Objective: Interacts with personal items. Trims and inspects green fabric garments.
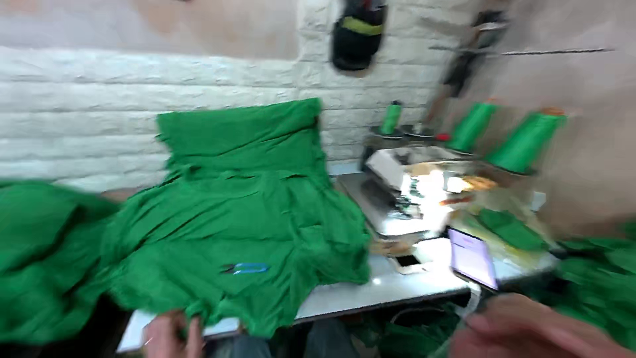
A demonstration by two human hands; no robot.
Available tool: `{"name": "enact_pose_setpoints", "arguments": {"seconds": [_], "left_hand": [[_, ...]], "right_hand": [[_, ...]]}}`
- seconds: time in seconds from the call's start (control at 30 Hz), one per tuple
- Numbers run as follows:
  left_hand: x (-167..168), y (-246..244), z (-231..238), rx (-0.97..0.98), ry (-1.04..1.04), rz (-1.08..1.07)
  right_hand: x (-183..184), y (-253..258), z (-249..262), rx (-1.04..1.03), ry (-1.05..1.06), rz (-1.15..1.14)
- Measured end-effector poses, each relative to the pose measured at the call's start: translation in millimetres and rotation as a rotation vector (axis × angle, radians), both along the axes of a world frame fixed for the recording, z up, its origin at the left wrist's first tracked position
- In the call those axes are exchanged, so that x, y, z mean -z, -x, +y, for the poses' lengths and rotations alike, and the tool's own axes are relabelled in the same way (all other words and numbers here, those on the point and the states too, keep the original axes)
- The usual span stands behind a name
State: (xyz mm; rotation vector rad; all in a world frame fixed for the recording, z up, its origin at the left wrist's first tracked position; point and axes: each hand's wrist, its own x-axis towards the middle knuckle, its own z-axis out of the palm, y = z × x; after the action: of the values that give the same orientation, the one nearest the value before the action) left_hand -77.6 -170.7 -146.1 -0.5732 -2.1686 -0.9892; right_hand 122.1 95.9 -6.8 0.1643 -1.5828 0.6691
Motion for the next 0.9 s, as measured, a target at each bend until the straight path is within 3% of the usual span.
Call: {"name": "enact_pose_setpoints", "arguments": {"seconds": [0.07, 0.27, 0.4, 0.53, 0.63, 0.77, 0.9], "left_hand": [[28.8, 16.8, -12.1, -0.032, -0.048, 0.112], [37.5, 24.0, -6.8, -0.098, -0.146, 0.151], [39.5, 22.5, -6.9, -0.09, -0.249, 0.098], [38.8, 19.3, -8.7, -0.042, -0.318, 0.018], [34.9, 17.6, -10.0, -0.017, -0.353, 0.011], [30.8, 11.9, -13.6, 0.01, -0.403, 0.028], [25.8, 7.3, -17.6, 0.023, -0.461, 0.016]], "right_hand": [[31.6, 42.3, -3.2, -0.062, 0.036, -0.184], [93.4, 128.3, -20.1, -0.146, -0.187, -0.513], [110.6, 174.2, -41.3, -0.19, -0.289, -0.607], [119.2, 205.3, -71.8, -0.191, -0.439, -0.883], [121.7, 216.5, -76.9, -0.136, -0.468, -0.865], [113.1, 206.9, -79.9, -0.122, -0.27, -0.869], [99.3, 189.5, -92.7, -0.418, 0.068, -0.904]]}}
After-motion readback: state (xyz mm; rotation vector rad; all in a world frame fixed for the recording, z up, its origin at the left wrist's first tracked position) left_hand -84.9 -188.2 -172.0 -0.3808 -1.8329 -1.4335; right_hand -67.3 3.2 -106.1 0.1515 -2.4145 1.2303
